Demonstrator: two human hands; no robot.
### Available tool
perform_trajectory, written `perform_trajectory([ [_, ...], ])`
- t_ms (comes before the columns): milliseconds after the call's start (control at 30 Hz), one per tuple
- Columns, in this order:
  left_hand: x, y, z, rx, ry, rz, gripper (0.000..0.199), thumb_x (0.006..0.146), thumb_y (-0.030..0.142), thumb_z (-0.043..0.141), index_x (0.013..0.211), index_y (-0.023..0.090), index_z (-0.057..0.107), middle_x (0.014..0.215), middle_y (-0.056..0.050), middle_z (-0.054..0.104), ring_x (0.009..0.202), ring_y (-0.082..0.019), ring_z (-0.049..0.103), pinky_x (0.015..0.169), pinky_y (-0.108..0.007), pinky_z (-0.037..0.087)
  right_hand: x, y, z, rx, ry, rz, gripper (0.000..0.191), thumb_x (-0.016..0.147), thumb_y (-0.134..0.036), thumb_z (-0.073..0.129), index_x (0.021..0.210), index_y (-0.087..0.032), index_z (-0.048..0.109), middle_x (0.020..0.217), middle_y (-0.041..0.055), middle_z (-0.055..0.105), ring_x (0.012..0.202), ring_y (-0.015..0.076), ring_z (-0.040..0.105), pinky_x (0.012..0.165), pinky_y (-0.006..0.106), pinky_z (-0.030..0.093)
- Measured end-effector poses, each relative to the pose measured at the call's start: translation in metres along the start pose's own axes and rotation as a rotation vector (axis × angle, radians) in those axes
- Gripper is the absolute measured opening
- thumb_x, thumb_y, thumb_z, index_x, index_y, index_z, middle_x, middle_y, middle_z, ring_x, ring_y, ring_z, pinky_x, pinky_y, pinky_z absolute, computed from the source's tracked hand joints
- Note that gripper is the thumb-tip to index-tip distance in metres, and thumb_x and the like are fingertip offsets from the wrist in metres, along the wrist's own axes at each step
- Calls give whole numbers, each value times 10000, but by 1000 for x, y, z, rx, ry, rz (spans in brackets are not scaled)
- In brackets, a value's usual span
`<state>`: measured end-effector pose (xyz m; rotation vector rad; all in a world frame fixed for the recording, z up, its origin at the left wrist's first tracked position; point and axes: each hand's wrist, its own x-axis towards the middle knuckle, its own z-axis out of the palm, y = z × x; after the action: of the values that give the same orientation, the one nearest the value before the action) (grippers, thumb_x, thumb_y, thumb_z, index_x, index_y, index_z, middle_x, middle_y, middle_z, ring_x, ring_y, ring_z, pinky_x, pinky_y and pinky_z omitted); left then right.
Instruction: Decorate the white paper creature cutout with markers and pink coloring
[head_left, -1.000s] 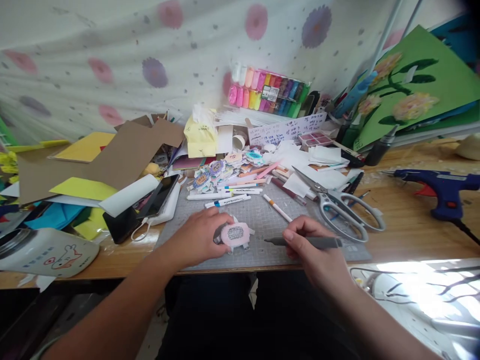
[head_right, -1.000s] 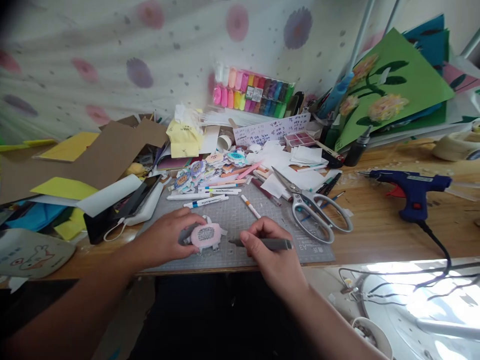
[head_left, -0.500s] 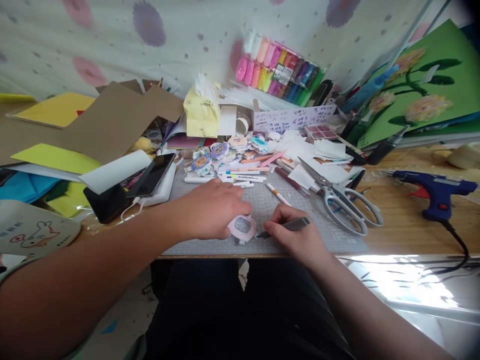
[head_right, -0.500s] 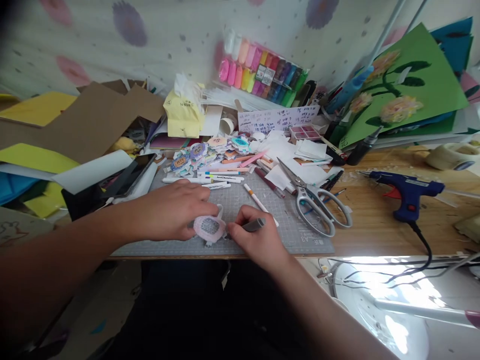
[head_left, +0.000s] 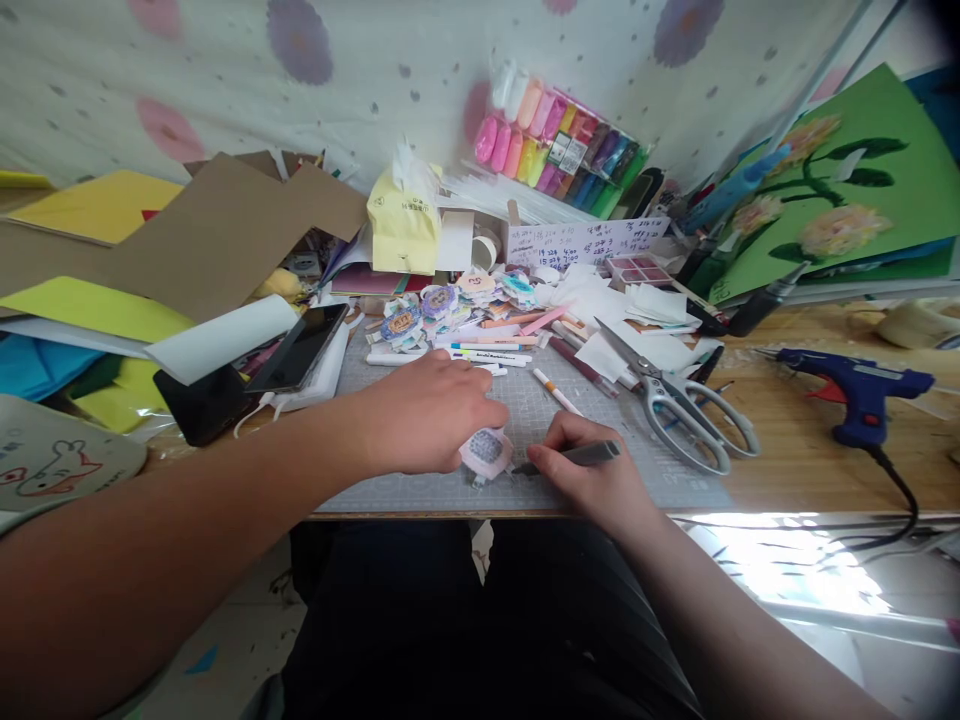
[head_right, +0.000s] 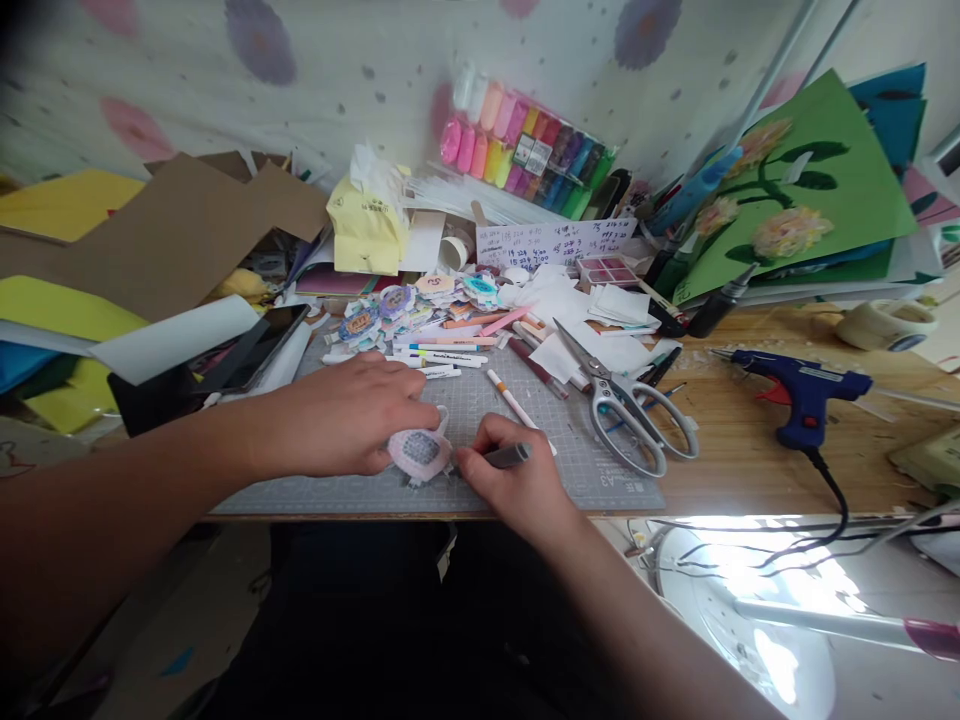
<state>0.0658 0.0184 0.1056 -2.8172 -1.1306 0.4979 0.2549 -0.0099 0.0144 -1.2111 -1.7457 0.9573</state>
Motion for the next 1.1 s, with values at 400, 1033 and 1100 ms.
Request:
perform_trajectory([
  [400, 0, 0, 1, -19, -6, 13, 263, 685, 180, 666, 929, 277, 651, 856, -36, 591, 874, -271, 565, 775, -386, 376, -1, 0, -1, -7, -59, -30, 247, 741, -250, 590, 546, -207, 444, 510, -43, 477, 490, 108, 414, 457, 227, 319],
  [1033, 1, -1, 1, 4, -13, 41, 253, 705, 170, 651, 942, 259, 641, 864, -37, 595, 878, -255, 574, 754, -371, 370, 0, 1, 0, -13, -37, -5, 245, 732, -296, 577, 545, -208, 445, 510, -34, 477, 491, 114, 408, 462, 235, 314],
  [1100, 1, -2, 2, 3, -12, 40, 253, 701, 173, 656, 939, 259, 643, 864, -36, 597, 876, -256, 574, 754, -368, 369, 0, 1, 0, -17, -42, -8, 246, 733, -297, 577, 545, -209, 445, 509, -34, 474, 491, 114, 405, 463, 236, 313],
])
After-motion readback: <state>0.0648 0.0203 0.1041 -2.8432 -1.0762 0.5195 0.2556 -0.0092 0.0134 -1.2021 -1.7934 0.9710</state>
